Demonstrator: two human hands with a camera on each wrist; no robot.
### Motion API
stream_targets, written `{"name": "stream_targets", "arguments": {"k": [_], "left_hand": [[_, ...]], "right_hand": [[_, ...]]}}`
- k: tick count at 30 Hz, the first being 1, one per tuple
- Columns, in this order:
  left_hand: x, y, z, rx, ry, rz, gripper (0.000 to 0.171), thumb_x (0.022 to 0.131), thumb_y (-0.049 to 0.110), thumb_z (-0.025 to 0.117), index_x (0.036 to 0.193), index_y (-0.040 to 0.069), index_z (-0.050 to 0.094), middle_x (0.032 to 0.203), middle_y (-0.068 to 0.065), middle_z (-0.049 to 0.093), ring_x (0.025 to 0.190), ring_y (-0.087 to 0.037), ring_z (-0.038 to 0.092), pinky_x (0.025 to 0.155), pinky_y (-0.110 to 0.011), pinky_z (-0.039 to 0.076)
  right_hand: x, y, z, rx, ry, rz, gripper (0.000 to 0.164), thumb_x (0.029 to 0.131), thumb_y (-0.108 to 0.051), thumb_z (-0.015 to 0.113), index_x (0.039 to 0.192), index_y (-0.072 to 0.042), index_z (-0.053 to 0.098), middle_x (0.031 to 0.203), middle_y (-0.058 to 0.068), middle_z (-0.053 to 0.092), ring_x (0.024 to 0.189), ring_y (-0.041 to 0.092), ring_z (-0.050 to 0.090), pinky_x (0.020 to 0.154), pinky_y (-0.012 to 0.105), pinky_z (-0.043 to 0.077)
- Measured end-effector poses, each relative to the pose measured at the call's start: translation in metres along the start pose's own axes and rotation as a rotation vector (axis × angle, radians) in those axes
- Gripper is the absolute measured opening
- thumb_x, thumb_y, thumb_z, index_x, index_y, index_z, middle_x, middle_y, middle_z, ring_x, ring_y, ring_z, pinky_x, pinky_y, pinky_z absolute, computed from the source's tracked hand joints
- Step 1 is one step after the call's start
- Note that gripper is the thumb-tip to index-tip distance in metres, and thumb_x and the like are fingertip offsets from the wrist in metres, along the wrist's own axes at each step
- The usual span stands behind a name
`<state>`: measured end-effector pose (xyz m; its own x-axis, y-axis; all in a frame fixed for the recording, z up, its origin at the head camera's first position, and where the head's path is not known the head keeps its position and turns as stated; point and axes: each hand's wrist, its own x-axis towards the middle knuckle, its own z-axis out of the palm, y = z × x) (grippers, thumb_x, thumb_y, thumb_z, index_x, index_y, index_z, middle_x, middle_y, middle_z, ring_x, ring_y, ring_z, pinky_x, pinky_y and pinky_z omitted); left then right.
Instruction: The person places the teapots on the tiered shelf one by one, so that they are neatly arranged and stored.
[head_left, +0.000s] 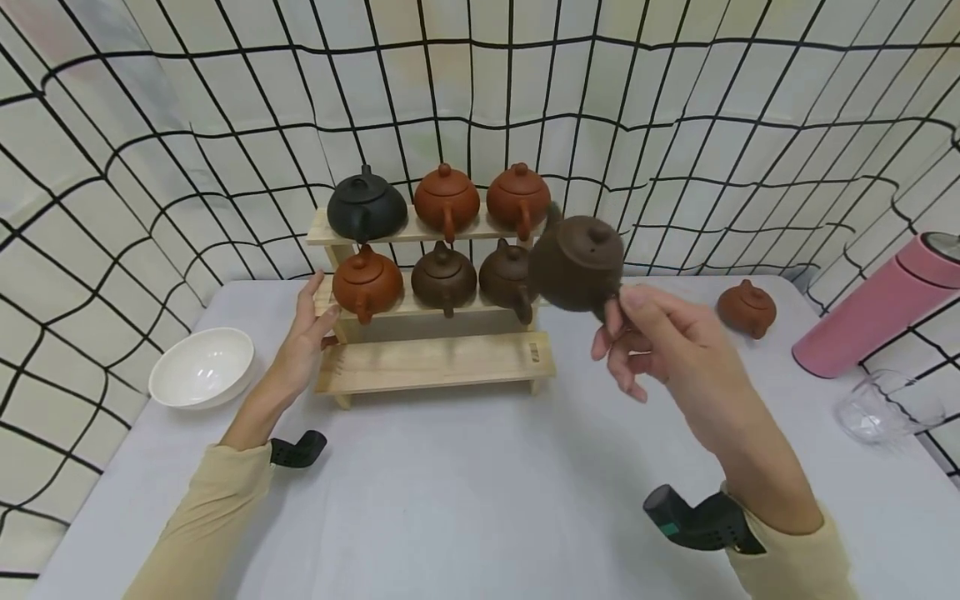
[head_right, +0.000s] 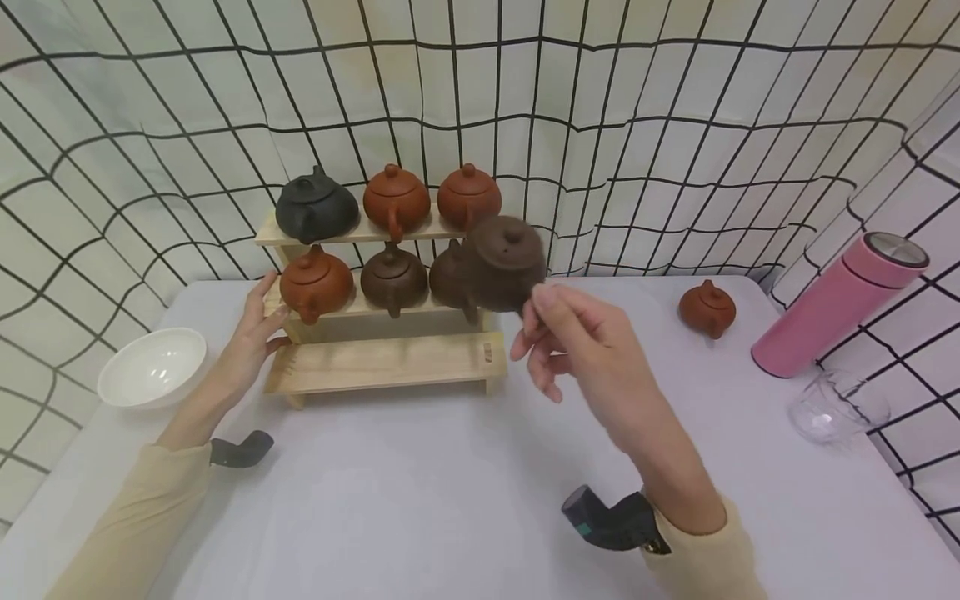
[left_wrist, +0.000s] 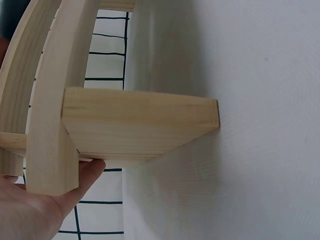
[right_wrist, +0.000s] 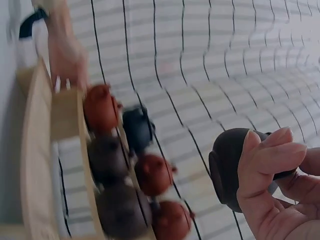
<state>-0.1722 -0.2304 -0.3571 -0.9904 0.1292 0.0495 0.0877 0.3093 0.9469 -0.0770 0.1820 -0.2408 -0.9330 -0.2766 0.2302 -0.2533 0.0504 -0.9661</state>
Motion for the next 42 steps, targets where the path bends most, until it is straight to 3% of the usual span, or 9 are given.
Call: {"name": "stream_targets", "arguments": {"k": [6, 12, 16, 25, 34, 42], "left_hand": [[0.0, 0.0, 0.0, -0.004, -0.001, 0.005, 0.069, 0.113, 0.026, 0.026, 0.166, 0.013, -0.017, 0.172, -0.014, -0.018, 0.157, -0.042, 0.001, 0.116, -0.073, 0.022], [0.0, -0.001, -0.001, 0.005, 0.001, 0.013, 0.068, 0.113, 0.025, 0.025, 0.166, 0.013, -0.017, 0.172, -0.014, -0.019, 0.157, -0.045, 0.002, 0.116, -0.074, 0.021], [0.001, -0.001, 0.001, 0.004, 0.002, 0.008, 0.069, 0.113, 0.025, 0.026, 0.166, 0.013, -0.016, 0.173, -0.013, -0.018, 0.157, -0.043, 0.002, 0.117, -0.073, 0.021], [0.0, -0.001, 0.0, 0.003, -0.003, 0.013, 0.069, 0.113, 0.026, 0.025, 0.166, 0.014, -0.017, 0.172, -0.013, -0.017, 0.157, -0.042, 0.001, 0.115, -0.073, 0.022], [-0.001, 0.0, 0.0, 0.018, -0.003, 0.013, 0.069, 0.113, 0.028, 0.025, 0.166, 0.014, -0.017, 0.173, -0.015, -0.016, 0.156, -0.044, 0.003, 0.116, -0.074, 0.022], [-0.001, 0.0, 0.0, 0.032, 0.001, 0.017, 0.07, 0.112, 0.029, 0.025, 0.166, 0.014, -0.017, 0.173, -0.015, -0.016, 0.156, -0.045, 0.004, 0.115, -0.075, 0.022]], "right_hand": [[-0.002, 0.007, 0.046, 0.073, -0.246, 0.032, 0.037, 0.115, -0.02, 0.042, 0.091, 0.004, 0.055, 0.083, 0.018, 0.066, 0.054, 0.018, 0.052, 0.046, 0.029, 0.045], [0.005, 0.03, 0.09, 0.111, -0.339, 0.181, 0.038, 0.114, -0.023, 0.045, 0.089, 0.003, 0.057, 0.081, 0.013, 0.068, 0.053, 0.015, 0.052, 0.049, 0.025, 0.045], [0.013, 0.052, 0.11, 0.108, -0.345, 0.239, 0.038, 0.114, -0.024, 0.047, 0.089, 0.003, 0.058, 0.08, 0.013, 0.069, 0.054, 0.015, 0.052, 0.051, 0.024, 0.045], [0.029, 0.093, 0.14, 0.003, -0.265, 0.259, 0.036, 0.113, -0.024, 0.049, 0.091, 0.002, 0.062, 0.08, 0.014, 0.072, 0.052, 0.011, 0.051, 0.052, 0.027, 0.043], [0.04, 0.109, 0.166, 0.034, -0.193, 0.31, 0.032, 0.112, -0.021, 0.051, 0.094, 0.002, 0.063, 0.085, 0.019, 0.075, 0.05, 0.01, 0.05, 0.05, 0.023, 0.042], [0.04, 0.113, 0.188, 0.056, -0.242, 0.29, 0.029, 0.112, -0.016, 0.051, 0.105, 0.007, 0.067, 0.094, 0.021, 0.077, 0.051, 0.009, 0.053, 0.051, 0.021, 0.045]]}}
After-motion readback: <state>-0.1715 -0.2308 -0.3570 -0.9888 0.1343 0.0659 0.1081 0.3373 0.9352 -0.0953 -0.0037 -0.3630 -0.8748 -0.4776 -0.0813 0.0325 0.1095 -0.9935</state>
